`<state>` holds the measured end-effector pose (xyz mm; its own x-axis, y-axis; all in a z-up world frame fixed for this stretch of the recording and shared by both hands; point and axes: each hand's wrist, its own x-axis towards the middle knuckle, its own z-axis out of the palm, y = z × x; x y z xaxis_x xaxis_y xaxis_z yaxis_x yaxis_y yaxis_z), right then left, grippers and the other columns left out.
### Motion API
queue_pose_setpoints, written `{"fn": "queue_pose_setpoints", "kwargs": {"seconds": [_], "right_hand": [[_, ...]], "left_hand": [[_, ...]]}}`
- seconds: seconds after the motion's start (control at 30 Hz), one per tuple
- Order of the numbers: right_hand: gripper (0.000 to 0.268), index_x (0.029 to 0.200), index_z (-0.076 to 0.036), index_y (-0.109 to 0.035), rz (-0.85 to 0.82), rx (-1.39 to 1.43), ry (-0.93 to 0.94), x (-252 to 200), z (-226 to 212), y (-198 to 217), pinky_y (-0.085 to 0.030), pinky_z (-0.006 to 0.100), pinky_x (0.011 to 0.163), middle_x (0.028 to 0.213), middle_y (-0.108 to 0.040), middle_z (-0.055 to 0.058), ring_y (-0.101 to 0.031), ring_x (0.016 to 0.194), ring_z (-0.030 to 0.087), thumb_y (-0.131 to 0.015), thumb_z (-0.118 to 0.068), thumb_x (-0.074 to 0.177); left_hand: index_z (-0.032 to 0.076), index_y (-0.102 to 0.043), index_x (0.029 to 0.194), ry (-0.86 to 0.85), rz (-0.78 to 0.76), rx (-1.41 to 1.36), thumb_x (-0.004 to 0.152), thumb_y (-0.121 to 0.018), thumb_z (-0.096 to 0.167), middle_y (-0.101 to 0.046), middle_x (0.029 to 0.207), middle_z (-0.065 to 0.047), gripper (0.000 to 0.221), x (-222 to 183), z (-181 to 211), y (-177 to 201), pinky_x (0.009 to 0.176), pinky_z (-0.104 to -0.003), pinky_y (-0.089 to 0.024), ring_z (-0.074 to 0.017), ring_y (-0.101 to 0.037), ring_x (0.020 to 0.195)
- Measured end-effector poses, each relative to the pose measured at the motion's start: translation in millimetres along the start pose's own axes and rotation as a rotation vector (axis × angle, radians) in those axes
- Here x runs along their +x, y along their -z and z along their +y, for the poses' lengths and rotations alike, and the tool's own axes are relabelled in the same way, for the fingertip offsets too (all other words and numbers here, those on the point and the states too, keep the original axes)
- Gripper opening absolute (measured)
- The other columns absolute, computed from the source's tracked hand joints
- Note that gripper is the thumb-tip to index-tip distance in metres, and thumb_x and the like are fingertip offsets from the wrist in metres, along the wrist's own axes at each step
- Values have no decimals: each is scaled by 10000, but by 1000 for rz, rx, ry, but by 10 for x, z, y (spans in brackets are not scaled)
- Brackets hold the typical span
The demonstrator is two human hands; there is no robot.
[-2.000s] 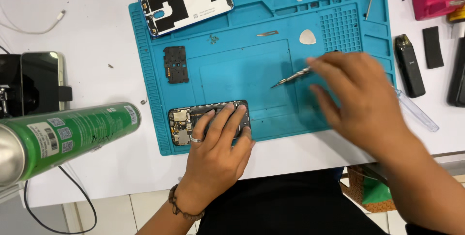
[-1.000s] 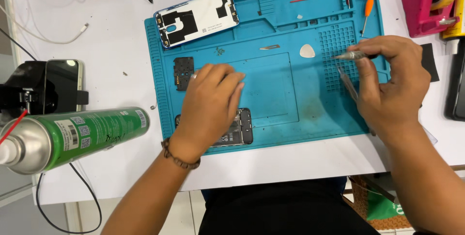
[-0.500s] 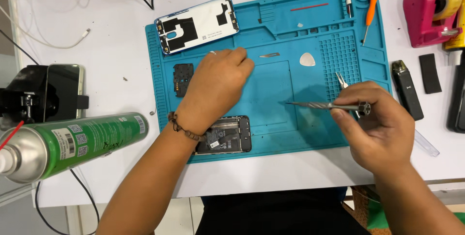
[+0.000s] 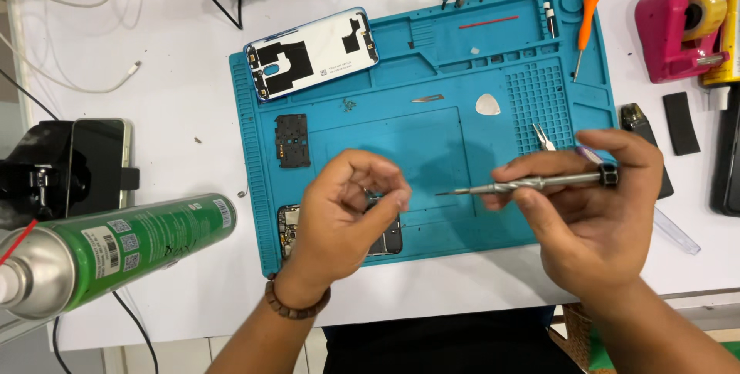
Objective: The person uses a screwdriver to remove multiple screws from the back of a disassembled smartphone placed on a blue anti-static mat. Screws are placed on the mat as they are removed. The person then uses their fingers to lift and remove a black metal bracket from the phone's interior.
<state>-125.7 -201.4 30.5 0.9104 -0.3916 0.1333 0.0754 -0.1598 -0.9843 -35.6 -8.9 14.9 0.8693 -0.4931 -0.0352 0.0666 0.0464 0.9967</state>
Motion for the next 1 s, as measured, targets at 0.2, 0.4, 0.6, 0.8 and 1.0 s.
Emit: {"fn": "queue_pose_setpoints", "kwargs": {"seconds": [0.2, 0.4, 0.6, 0.8, 1.0], "right_hand": [[393, 1053, -73, -246, -25, 19, 124, -34, -99, -208, -657, 342, 584, 889, -631, 289, -704, 597, 340, -558, 30, 839], [381, 1050, -71, -248, -56, 27, 148, -53, -99, -246, -685, 359, 624, 899, -620, 301, -721, 718, 336, -559, 11, 846], [380, 1025, -76, -240, -97, 13, 298, -67, -32, -236, -701, 392, 638, 834, -556, 294, -699, 828, 314, -541, 65, 841], [363, 1008, -133, -322, -304, 93, 409, 0, 51, -119, -668, 440, 844, 961, -636, 263, -722, 936, 356, -562, 79, 839], [389, 921, -56, -277, -138, -86, 406, 17, 75, -182, -667, 317, 577, 698, -507, 176, -739, 779, 354, -638, 9, 791]], "left_hand": [[34, -549, 1066, 20, 47, -572, 833, -682, -40, -679, 848, -150, 278, -161, -305, 6, 693, -325, -587, -233, -663, 714], [43, -546, 1058, -7, 48, -603, 837, -675, -52, -673, 842, -159, 272, -191, -318, 13, 685, -329, -591, -238, -656, 708], [27, -535, 1025, -15, 91, -547, 832, -665, -68, -662, 822, -169, 252, -193, -280, -9, 683, -307, -595, -222, -654, 705], [29, -540, 1025, -26, 116, -515, 836, -654, -79, -660, 832, -154, 246, -202, -271, 8, 687, -322, -602, -220, -656, 734], [33, -537, 1015, -43, 132, -474, 826, -674, -58, -666, 842, -163, 251, -200, -257, -13, 711, -310, -600, -217, -662, 737]]}}
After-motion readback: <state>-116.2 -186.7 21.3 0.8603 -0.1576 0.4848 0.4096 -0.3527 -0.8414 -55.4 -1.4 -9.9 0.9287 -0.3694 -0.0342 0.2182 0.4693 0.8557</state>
